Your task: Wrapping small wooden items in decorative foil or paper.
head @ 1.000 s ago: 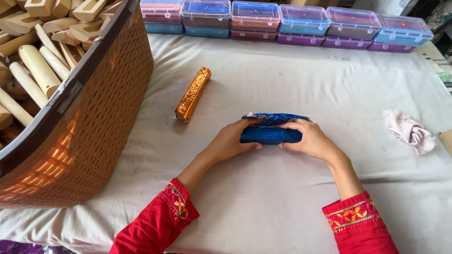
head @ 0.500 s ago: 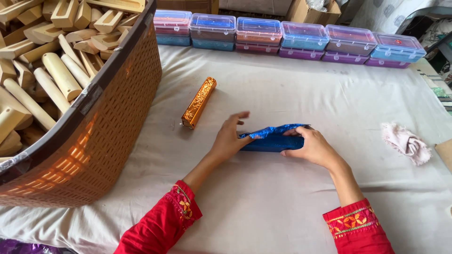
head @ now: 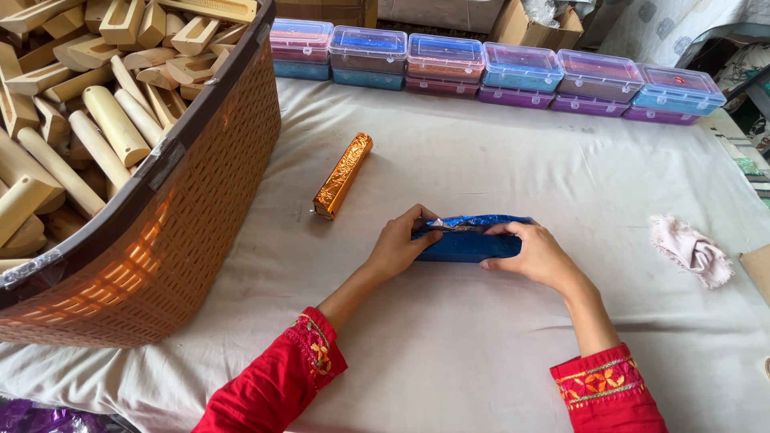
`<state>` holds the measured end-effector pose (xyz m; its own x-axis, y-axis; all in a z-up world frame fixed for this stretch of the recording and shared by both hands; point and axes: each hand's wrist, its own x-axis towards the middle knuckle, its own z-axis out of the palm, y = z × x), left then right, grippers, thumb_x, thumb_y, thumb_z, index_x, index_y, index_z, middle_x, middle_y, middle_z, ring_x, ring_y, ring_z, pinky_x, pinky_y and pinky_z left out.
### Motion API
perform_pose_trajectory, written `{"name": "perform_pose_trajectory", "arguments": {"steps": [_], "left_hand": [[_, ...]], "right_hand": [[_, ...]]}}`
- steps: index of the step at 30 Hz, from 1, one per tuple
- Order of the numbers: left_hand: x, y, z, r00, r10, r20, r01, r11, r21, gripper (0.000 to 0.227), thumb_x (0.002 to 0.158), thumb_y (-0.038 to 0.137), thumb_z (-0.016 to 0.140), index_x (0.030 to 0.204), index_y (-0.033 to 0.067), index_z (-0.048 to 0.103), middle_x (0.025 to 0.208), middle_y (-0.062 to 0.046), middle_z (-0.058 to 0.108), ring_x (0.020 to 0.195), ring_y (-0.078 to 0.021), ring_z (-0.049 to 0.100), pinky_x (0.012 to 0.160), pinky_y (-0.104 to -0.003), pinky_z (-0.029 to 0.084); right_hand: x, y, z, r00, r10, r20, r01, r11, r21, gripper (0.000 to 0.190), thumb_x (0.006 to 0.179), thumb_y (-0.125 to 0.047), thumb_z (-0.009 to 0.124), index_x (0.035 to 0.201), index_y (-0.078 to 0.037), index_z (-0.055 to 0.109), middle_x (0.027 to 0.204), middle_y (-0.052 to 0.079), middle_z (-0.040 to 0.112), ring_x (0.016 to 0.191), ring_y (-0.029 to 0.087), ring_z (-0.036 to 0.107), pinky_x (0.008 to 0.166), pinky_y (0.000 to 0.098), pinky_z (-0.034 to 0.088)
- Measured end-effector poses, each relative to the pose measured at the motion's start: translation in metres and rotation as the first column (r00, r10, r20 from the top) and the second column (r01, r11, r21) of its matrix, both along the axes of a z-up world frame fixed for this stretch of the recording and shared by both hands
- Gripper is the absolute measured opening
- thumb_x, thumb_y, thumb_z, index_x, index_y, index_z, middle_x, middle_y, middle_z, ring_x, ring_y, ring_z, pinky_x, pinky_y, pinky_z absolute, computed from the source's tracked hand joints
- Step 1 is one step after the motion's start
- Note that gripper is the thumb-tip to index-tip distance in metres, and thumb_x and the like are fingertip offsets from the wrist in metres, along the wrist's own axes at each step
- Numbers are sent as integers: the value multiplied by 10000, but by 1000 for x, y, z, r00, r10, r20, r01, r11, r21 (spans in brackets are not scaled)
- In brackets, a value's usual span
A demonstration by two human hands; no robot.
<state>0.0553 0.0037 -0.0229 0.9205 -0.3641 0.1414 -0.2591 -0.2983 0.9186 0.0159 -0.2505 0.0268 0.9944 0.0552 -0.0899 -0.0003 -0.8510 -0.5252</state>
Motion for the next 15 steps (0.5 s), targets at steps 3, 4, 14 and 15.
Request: {"name": "perform_pose_trajectory", "arguments": {"steps": [3, 4, 14, 15], "left_hand": [[-4, -1, 6, 1000, 20, 11, -20, 999, -43, 228, 927, 165, 724, 1120, 75, 643, 1008, -118, 796, 984, -204, 762, 817, -323, 548], [-5, -1, 9, 1000, 20, -8, -20, 999, -48, 258, 915, 134, 717, 1158, 90, 643, 1035, -113, 797, 999, -200, 765, 824, -320, 555], [0, -1, -7, 998, -33, 52, 37, 997, -65, 540, 825, -124, 574, 1279, 141, 699, 1148, -81, 775, 1065, -191, 760, 945, -319, 585], [0, -1, -6, 998, -32, 52, 35, 997, -66, 540, 825, -124, 574, 1279, 141, 699, 1148, -81, 775, 1065, -191, 760, 945, -319, 585]], "right_hand": [[0, -8, -2, 1000, -6, 13, 6, 999, -32, 685, 541, -418, 965, 1151, -180, 765, 1229, 127, 694, 1235, 291, 597, 1025, 466, 498], [1, -13, -3, 997, 29, 72, -28, 999, -23, 679, 551, -446, 959, 1142, -180, 757, 1254, 111, 678, 1251, 277, 606, 1048, 454, 498], [-14, 20, 13, 619, 384, 685, -142, 912, -384, 1165, 460, -484, 913, 1480, -90, 511, 1271, 39, 688, 1304, 366, 509, 1047, 521, 400], [-15, 22, 13, 618, 385, 685, -143, 912, -384, 1165, 460, -484, 913, 1480, -90, 511, 1271, 39, 688, 1304, 366, 509, 1047, 521, 400]]}}
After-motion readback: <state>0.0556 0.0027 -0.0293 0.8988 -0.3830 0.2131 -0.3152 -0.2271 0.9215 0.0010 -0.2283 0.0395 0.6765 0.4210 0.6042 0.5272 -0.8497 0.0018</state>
